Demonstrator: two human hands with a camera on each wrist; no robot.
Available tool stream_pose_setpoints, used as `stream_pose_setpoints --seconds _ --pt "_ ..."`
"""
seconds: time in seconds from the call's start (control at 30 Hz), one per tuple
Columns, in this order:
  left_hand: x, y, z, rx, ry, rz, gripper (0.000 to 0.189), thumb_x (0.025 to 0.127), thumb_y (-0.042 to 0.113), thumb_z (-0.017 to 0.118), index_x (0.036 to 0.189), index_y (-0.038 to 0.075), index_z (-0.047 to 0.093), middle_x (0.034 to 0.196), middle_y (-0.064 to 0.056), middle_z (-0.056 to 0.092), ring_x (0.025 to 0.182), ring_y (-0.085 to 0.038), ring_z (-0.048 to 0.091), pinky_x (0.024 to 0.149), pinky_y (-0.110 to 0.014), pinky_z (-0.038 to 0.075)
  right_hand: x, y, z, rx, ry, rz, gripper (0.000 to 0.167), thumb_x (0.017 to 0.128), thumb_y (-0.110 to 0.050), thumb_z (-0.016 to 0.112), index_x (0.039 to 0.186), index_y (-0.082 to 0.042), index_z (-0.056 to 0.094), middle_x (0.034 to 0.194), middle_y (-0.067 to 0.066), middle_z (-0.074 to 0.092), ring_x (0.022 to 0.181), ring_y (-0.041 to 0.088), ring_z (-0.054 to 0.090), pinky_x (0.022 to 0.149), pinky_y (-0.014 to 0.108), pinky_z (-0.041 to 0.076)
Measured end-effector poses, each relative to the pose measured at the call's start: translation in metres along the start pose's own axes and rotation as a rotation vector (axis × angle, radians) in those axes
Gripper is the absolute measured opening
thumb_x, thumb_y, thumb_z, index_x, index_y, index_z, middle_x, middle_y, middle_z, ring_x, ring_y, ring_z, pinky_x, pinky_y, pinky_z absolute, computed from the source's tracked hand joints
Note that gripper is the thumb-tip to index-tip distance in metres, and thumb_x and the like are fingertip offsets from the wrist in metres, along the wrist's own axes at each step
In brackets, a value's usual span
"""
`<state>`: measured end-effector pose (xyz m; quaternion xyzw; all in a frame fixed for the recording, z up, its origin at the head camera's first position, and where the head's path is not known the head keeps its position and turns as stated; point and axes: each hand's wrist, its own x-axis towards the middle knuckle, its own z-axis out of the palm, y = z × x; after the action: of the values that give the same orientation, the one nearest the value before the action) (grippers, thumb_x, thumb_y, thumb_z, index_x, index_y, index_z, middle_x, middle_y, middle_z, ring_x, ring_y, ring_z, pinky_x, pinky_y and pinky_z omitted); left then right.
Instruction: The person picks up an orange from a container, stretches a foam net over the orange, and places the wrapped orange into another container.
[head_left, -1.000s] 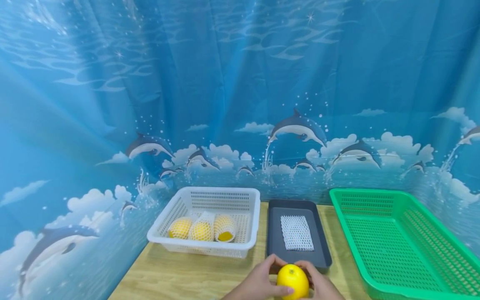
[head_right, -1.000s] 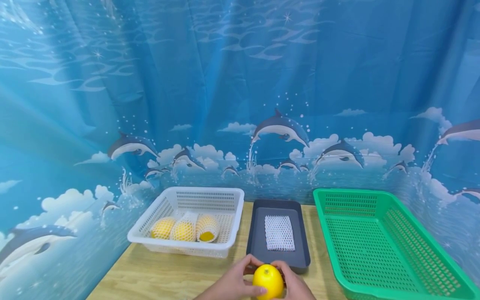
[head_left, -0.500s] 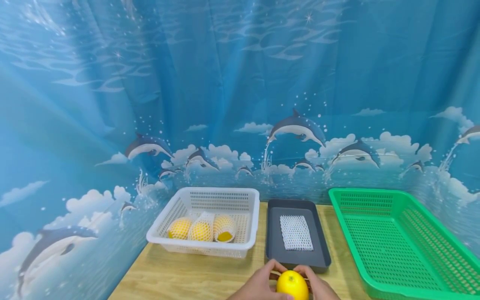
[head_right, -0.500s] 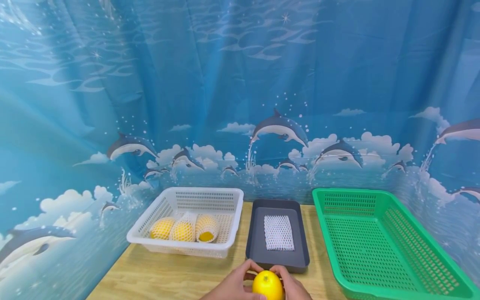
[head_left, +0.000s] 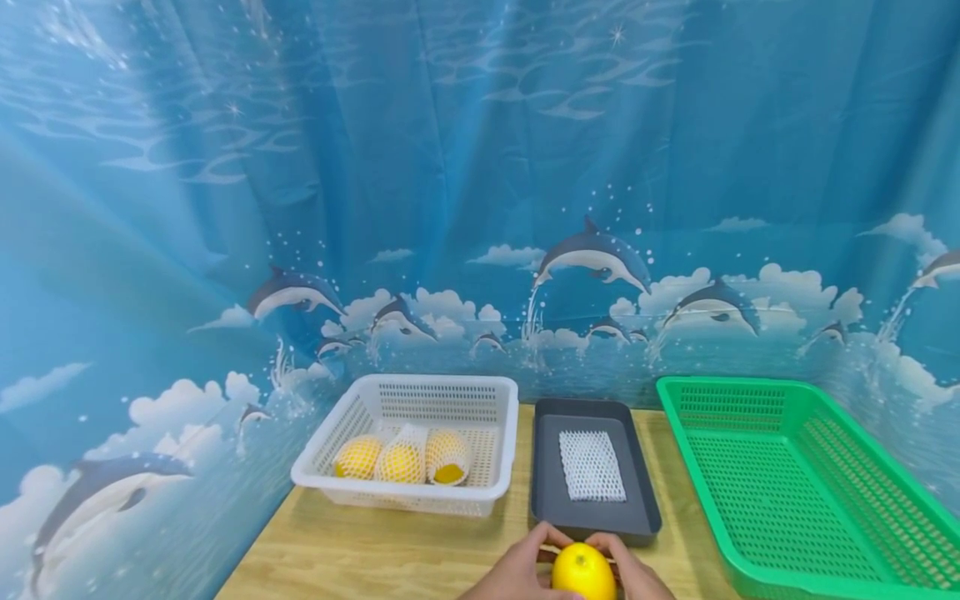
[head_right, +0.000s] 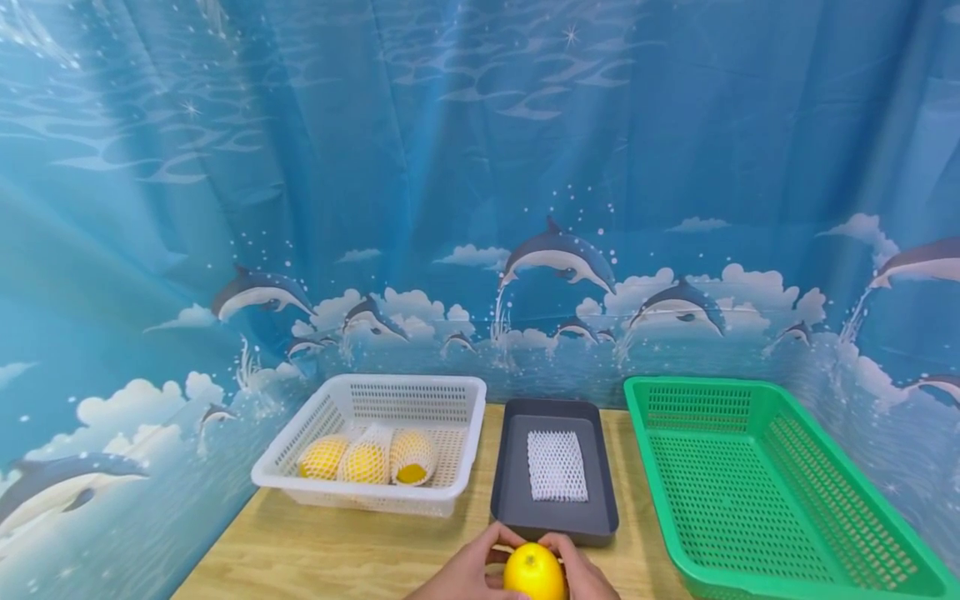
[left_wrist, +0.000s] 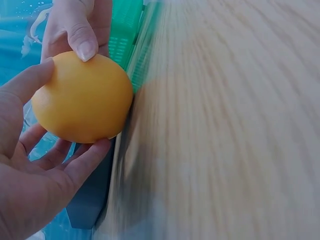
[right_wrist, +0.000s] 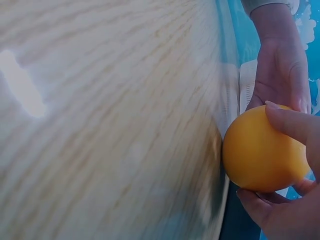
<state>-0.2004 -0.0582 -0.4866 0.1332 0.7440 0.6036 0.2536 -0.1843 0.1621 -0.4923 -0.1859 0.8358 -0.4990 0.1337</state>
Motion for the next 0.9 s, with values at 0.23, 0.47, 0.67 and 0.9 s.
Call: stream_pose_setpoints --seconds 0.23,0.47,0.67,0.9 --pt "-0.0008 -0.0018 0.0005 -0.040 -0.005 -0.015 0.049 0.080 0.026 0.081 0.119 0.015 0.053 0.116 -0.001 0.056 0.102 -0.023 0.059 0.086 -0.045 0.055 0.0009 -0.0007 0.0031 0.014 0.010 0.001 0.073 0.078 -0.027 0.082 0.129 0.006 0.041 0.123 0.021 0.054 0.105 0.037 0.059 0.083 0.039 0.054" --pt "-0.0025 -0.0035 0.0003 -0.088 -0.018 0.000 0.049 0.082 0.022 0.080 0.122 0.015 0.052 0.119 -0.003 0.053 0.099 -0.023 0.060 0.088 -0.043 0.055 0.0008 0.0005 0.0053 0.072 0.004 -0.003 0.075 0.080 -0.025 0.080 0.131 0.010 0.038 0.122 0.023 0.053 0.106 0.039 0.059 0.081 0.043 0.055" --pt "-0.0050 -0.0030 0.0004 -0.105 -0.034 0.029 0.048 0.083 0.021 0.078 0.123 0.014 0.052 0.119 -0.004 0.052 0.101 -0.023 0.059 0.089 -0.042 0.055 -0.0003 -0.0006 0.0062 0.079 0.001 0.003 0.076 0.081 -0.027 0.080 0.133 0.010 0.038 0.124 0.023 0.052 0.106 0.037 0.058 0.080 0.039 0.055" --pt "-0.0059 -0.0042 0.0004 -0.118 -0.040 0.032 0.048 0.084 0.022 0.077 0.124 0.015 0.052 0.120 -0.004 0.052 0.100 -0.022 0.060 0.089 -0.041 0.055 -0.0006 -0.0014 0.0066 0.070 -0.003 0.013 0.079 0.081 -0.028 0.080 0.135 0.010 0.036 0.126 0.025 0.051 0.107 0.038 0.058 0.080 0.039 0.055"
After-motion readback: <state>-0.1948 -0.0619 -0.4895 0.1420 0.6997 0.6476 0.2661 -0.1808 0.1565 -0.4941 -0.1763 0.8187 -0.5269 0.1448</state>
